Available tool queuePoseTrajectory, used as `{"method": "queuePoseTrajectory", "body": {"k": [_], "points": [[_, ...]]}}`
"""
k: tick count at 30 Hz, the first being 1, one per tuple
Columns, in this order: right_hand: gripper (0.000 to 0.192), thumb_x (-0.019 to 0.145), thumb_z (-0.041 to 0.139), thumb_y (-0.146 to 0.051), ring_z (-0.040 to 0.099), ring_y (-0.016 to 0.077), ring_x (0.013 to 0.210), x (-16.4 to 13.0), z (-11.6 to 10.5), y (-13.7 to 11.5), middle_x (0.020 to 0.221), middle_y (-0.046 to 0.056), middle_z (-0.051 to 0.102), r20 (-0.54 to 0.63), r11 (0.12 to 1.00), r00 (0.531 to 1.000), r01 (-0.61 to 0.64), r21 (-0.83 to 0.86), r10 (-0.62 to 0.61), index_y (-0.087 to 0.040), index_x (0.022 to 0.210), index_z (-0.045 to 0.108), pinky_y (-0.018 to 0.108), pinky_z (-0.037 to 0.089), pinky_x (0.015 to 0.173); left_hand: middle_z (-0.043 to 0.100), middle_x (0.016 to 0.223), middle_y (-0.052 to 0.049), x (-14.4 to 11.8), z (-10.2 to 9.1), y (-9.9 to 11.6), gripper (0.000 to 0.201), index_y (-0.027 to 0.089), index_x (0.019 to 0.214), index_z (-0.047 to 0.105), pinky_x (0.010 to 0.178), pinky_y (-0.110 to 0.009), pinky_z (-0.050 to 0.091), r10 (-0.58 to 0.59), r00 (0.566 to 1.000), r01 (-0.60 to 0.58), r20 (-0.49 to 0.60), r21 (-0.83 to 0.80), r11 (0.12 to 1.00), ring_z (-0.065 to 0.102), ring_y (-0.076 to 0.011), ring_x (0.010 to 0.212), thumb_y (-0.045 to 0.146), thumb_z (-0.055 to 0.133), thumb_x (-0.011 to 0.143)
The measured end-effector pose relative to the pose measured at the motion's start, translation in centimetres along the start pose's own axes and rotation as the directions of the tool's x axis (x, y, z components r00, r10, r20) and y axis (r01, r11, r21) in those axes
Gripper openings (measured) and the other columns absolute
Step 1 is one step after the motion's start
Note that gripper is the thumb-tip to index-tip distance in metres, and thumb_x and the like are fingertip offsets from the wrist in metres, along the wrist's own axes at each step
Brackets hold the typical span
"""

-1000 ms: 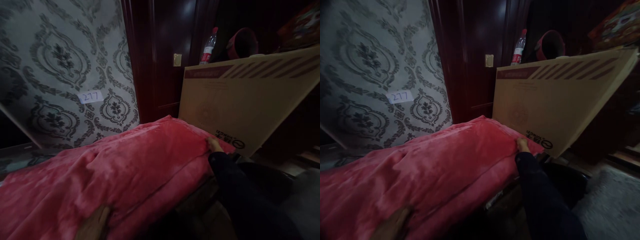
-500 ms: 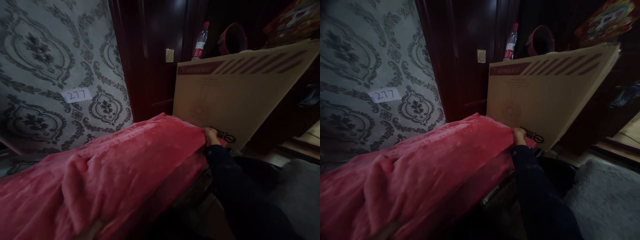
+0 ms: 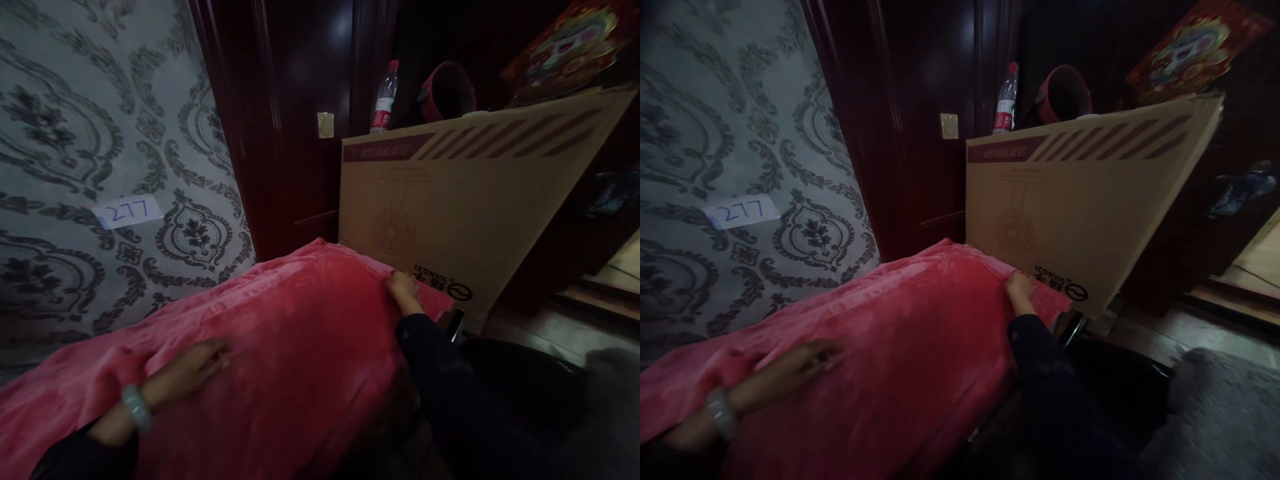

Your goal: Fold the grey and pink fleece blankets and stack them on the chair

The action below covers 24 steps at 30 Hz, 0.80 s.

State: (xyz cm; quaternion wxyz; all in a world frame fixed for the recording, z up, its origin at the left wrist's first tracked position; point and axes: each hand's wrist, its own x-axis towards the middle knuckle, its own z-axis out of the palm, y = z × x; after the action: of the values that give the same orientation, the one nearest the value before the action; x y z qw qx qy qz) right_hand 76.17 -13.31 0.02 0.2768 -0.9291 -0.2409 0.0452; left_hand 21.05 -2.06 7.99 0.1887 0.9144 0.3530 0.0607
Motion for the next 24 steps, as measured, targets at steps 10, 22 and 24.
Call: {"method": "queuePoseTrajectory", "body": {"k": [10, 22, 24], "points": [[0.028, 0.097, 0.064, -0.038, 0.066, 0.0209, 0.105, 6.1, 2.9, -9.3, 0.119, 0.008, 0.067, 0.163, 0.984, 0.979, 0.095, 0.152, -0.12, -0.017, 0.115, 0.066, 0.042, 0.055, 0.093, 0.057, 0.145, -0.022, 14.3, 2.7, -0.9, 0.058, 0.004, 0.14, 0.054, 0.112, -0.04, 0.042, -0.312, 0.945, 0.326, -0.096, 0.206, 0.923, 0.056, -0.0299, 0.133, 0.036, 0.045, 0.093], [0.026, 0.07, 0.072, -0.034, 0.062, 0.0239, 0.102, 3.1, 5.7, -8.4, 0.101, 0.005, 0.072, 0.172, 0.737, 0.843, 0.324, 0.593, -0.509, -0.02, 0.092, 0.068, 0.038, 0.049, 0.098, 0.058, 0.142, -0.018, 15.6, 7.4, -2.1, 0.05, 0.012, 0.14, 0.057, 0.105, -0.049, 0.042, -0.304, 0.901, 0.406, -0.31, 0.35, 0.845, 0.054, -0.0335, 0.13, 0.035, 0.04, 0.099], [0.033, 0.075, 0.068, -0.046, 0.061, 0.0264, 0.108, 2.7, 6.3, -7.4, 0.109, 0.009, 0.072, 0.235, 0.682, 0.812, 0.249, 0.688, -0.534, -0.02, 0.094, 0.07, 0.044, 0.047, 0.104, 0.058, 0.143, -0.018, 15.6, 7.3, -2.1, 0.051, 0.012, 0.14, 0.057, 0.106, -0.049, 0.042, -0.305, 0.903, 0.403, -0.303, 0.352, 0.845, 0.053, -0.0335, 0.131, 0.036, 0.039, 0.099]]}}
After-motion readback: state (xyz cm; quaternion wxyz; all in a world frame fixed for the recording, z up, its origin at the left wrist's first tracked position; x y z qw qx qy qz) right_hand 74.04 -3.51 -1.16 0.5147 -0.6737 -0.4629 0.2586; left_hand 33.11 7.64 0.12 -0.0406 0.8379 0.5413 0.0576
